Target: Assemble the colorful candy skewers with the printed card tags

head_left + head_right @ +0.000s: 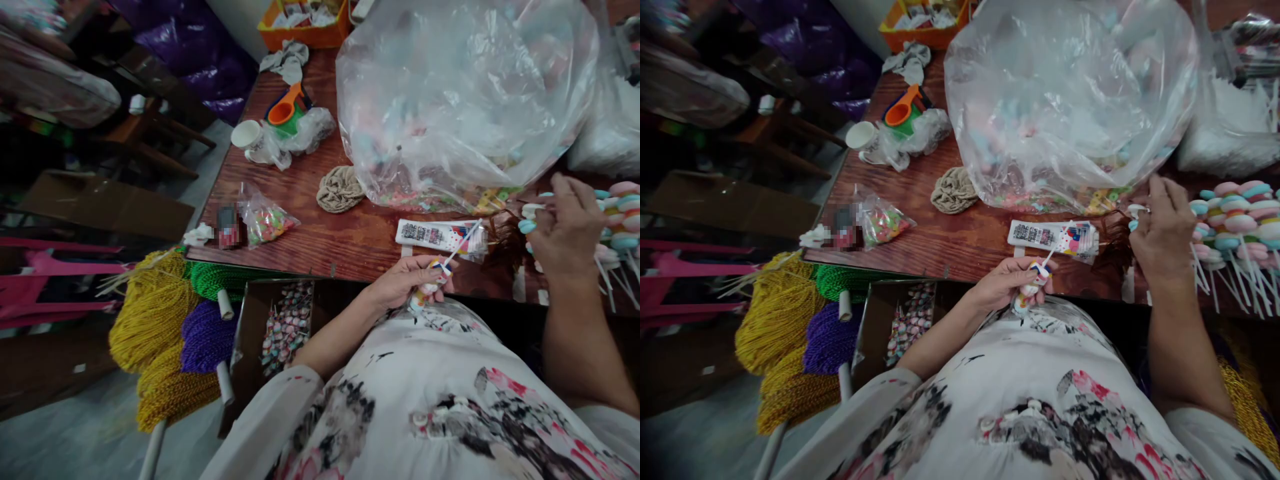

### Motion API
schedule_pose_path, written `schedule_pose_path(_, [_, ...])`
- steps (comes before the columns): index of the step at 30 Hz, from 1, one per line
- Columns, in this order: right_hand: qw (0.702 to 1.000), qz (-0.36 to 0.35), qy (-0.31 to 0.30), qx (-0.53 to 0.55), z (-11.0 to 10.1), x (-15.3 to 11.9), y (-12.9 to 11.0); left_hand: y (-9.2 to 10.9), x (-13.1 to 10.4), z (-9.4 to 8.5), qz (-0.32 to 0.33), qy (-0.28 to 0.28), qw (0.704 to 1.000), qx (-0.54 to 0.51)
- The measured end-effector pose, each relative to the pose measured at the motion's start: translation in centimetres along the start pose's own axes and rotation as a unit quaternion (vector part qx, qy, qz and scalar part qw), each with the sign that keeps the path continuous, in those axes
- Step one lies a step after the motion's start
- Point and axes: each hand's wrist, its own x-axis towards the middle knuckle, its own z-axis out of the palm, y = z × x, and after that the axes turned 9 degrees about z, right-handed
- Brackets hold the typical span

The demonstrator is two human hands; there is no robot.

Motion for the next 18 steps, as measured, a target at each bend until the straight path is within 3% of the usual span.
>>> schedule_pose_path(4, [0.995,-0.03,0.055,0.08,0.0,-1.5,-3.5,0.2,0.2,-0.5,0.013,-0.014,0.999,-0.038])
schedule_pose_path(8, [0.991,-0.085,0.047,0.097,2.3,-0.2,-6.7,-0.4,0.4,-0.6,0.01,-0.013,0.999,-0.043])
schedule_pose_path(11, [0.994,-0.096,-0.002,0.057,4.9,2.5,-8.6,-1.0,0.4,-0.5,0.009,0.0,0.999,-0.044])
schedule_pose_path(15, [0.958,-0.215,-0.187,-0.009,6.7,5.9,-9.9,-1.1,-0.2,-0.8,0.018,0.014,0.999,-0.045])
schedule_pose_path(16, [0.953,-0.233,-0.193,-0.013,6.5,6.4,-10.0,-1.0,-0.4,-1.0,0.024,0.017,0.998,-0.047])
schedule_pose_path(18, [0.965,-0.228,-0.13,-0.001,5.3,6.7,-9.9,-0.6,-0.8,-1.4,0.04,0.023,0.998,-0.051])
